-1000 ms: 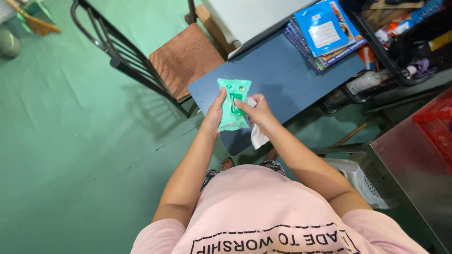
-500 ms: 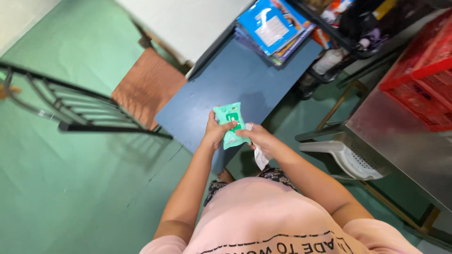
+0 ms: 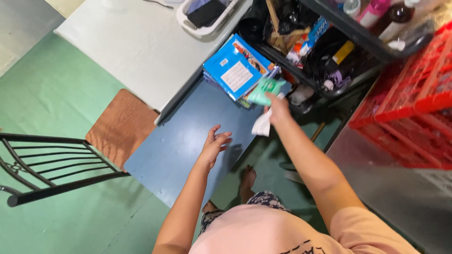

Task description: Sweeping the floor with a broom and dustpan followed by wiping surfaces with wet wipes.

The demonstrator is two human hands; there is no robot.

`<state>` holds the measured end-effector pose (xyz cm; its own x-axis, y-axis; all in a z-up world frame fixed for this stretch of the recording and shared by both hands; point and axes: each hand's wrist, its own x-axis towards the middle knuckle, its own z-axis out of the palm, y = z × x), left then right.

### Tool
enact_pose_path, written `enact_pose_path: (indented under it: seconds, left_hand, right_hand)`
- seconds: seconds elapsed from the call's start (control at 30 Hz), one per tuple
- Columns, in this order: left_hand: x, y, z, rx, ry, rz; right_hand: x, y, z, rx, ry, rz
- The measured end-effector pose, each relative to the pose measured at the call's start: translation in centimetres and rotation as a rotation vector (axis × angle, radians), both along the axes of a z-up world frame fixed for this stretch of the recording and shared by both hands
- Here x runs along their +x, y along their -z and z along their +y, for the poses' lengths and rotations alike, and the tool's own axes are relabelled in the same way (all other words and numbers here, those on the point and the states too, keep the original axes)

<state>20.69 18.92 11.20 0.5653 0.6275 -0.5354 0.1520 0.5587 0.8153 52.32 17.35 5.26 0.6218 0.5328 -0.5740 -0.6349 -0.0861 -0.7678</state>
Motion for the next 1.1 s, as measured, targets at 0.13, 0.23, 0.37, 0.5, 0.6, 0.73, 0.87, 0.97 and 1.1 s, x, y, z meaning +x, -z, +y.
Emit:
enact_pose_path:
  seconds: [0.13, 0.23, 0.37, 0.5, 0.6, 0.73, 0.87, 0.97, 1.1]
  left_hand:
    - [1.7, -1.6, 0.2, -0.003, -0.051, -0.015]
    - [1.9, -1.1, 0.1, -0.039, -0.098, 0.024]
    - [1.7, 0.9, 0.0, -0.092, -0.134, 0.098]
    - [1.9, 1.3, 0.6, -0.092, -0.168, 0.129]
    - [1.9, 1.8, 0.8, -0.094, -0.196, 0.131]
    - [1.6, 2.5, 0.3, -0.097, -0.238, 0.114]
    - [1.2, 4.0, -0.3, -0.137, -0.262, 0.118]
    - [1.1, 5.9, -1.0, -0.182, -0.29, 0.113]
    - [1.3, 7.1, -1.0, -0.131, -0.295, 0.103]
  right_hand:
    - [5.3, -2.0, 4.6, 0.129, 0.061, 0.195]
    - [5.0, -0.6, 6.7, 0.051, -0.128, 0.026]
    - [1.2, 5.7, 7.9, -0.379, -0.69, -1.114]
    - [-4.7, -4.1, 8.2, -0.489, -1.146, -1.562]
    - [-4.8, -1.4, 10.0, -0.635, -1.219, -1.711]
    - [-1.3, 7.2, 11.7, -0.63, -1.263, -1.836]
    - [3.2, 10.7, 12.3, -0.494, -0.992, -1.993]
    - [2.8, 5.1, 9.9, -0.494, -0.998, -1.918]
    - [-2.3, 2.4, 7.1, -0.125, -0.803, -1.902]
